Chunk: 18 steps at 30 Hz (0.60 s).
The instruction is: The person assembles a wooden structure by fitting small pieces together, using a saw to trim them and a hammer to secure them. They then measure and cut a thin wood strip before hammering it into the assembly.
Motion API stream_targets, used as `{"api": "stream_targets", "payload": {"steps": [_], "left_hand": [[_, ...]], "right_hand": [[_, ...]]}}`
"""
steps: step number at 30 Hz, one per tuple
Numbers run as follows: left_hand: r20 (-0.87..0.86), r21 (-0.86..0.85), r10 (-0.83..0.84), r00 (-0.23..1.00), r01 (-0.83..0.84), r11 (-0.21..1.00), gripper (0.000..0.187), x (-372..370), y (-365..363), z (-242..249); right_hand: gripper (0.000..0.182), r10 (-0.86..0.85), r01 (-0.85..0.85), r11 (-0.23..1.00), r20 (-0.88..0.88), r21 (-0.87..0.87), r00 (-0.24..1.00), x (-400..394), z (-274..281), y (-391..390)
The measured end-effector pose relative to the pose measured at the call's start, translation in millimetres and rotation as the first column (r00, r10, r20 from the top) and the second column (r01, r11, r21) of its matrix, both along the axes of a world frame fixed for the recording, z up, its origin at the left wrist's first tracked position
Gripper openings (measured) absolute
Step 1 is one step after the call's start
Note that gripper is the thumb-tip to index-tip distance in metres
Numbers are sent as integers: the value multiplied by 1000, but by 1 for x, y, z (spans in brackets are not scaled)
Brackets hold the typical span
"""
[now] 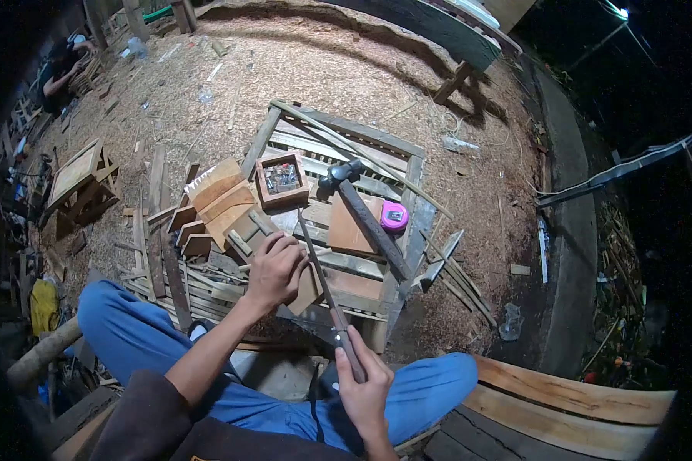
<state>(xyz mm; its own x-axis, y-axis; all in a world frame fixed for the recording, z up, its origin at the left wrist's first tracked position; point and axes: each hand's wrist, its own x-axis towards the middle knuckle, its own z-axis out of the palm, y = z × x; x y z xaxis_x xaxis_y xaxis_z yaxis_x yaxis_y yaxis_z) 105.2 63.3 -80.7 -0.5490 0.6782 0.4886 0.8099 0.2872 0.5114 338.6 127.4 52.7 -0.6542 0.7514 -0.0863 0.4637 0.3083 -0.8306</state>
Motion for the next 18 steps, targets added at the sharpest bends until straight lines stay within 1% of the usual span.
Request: {"api": "stream_targets", "payload": {"steps": [2, 4, 6, 8, 10, 12, 16, 18], "left_hand": [[-7, -15, -10, 1000, 10, 1000, 15, 0, 0, 1], [18, 15, 11, 1000, -11, 1000, 14, 0, 2, 1], [12, 20, 18, 1000, -18, 1000, 13, 0, 2, 0], [14, 29, 8, 1000, -8, 1000, 13, 3, 1, 0], [7, 34, 0, 1000, 0, 999, 13, -1, 2, 7], [27, 13, 7, 1000, -7, 1000, 13, -1, 0, 8], [51, 15, 3, 999, -4, 1000, 14, 3, 2, 3], [21, 19, 7, 1000, -7, 1000, 15, 0, 1, 6]], "right_hand": [[41, -4, 4, 1000, -7, 1, 1000, -1, 1, -3], [40, -2, 2, 1000, -17, 0, 1000, -5, -2, -5], [40, -49, 48, 998, -25, -49, 998, -14, -10, -2], [40, -55, 54, 997, -21, -48, 998, -23, -13, -2], [40, 30, -29, 999, -30, 37, 999, -30, -11, 3], [40, 17, -17, 1000, -16, 3, 1000, -20, -8, 0], [41, -12, 13, 999, -38, 29, 999, -11, -10, -2], [41, -33, 31, 998, -23, -60, 999, -25, -22, 3]]}}
